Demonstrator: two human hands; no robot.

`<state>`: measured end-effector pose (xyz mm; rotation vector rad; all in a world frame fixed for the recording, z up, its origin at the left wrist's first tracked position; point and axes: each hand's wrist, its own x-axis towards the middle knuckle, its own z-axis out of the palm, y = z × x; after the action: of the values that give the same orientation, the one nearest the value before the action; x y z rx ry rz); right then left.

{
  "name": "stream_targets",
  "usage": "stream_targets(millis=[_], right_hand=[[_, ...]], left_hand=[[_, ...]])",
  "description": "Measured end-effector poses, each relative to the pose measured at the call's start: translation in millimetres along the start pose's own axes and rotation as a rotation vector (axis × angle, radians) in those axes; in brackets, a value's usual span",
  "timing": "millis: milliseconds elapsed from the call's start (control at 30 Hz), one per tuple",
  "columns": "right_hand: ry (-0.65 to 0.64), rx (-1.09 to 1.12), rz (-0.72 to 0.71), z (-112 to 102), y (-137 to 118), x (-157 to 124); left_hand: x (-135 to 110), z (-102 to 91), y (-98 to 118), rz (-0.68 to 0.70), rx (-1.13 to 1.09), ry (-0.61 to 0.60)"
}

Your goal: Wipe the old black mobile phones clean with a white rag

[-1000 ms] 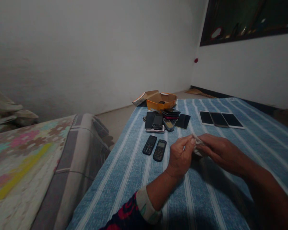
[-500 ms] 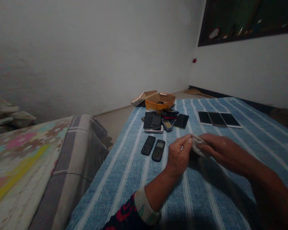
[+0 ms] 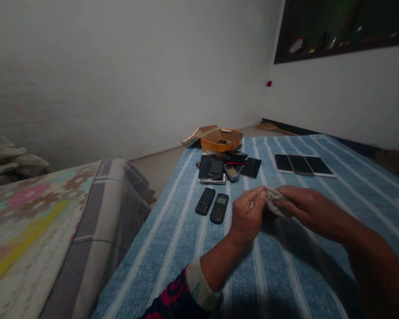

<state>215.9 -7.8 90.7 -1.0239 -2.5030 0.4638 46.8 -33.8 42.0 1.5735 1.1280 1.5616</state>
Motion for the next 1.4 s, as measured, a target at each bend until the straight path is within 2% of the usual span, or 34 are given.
stream_targets(millis=[367,733,1100,1200,1400], right_hand=[[-0.046,0.033,0.086,-9,8,-9],[0.102,-0.042,-0.061,11,-7,4],[-0.028,-0.014,0.060,-7,0,-4],[0.014,-0.014,0.049,-6,-4,-4],[0.123,-0.010,-0.094,10,-14,4]], left_hand=[[0,0.7,-5,-0.035,-0.031,0.032],[-2,1.2,-4,0.005,-0.007,-0.023],[1,-1.1,-2,0.004,0.013,-0.006],[1,-0.9,-2,-0.005,-0.001,-0.028],[-1,-0.2,-5,-0.014,-0.049,-0.073]])
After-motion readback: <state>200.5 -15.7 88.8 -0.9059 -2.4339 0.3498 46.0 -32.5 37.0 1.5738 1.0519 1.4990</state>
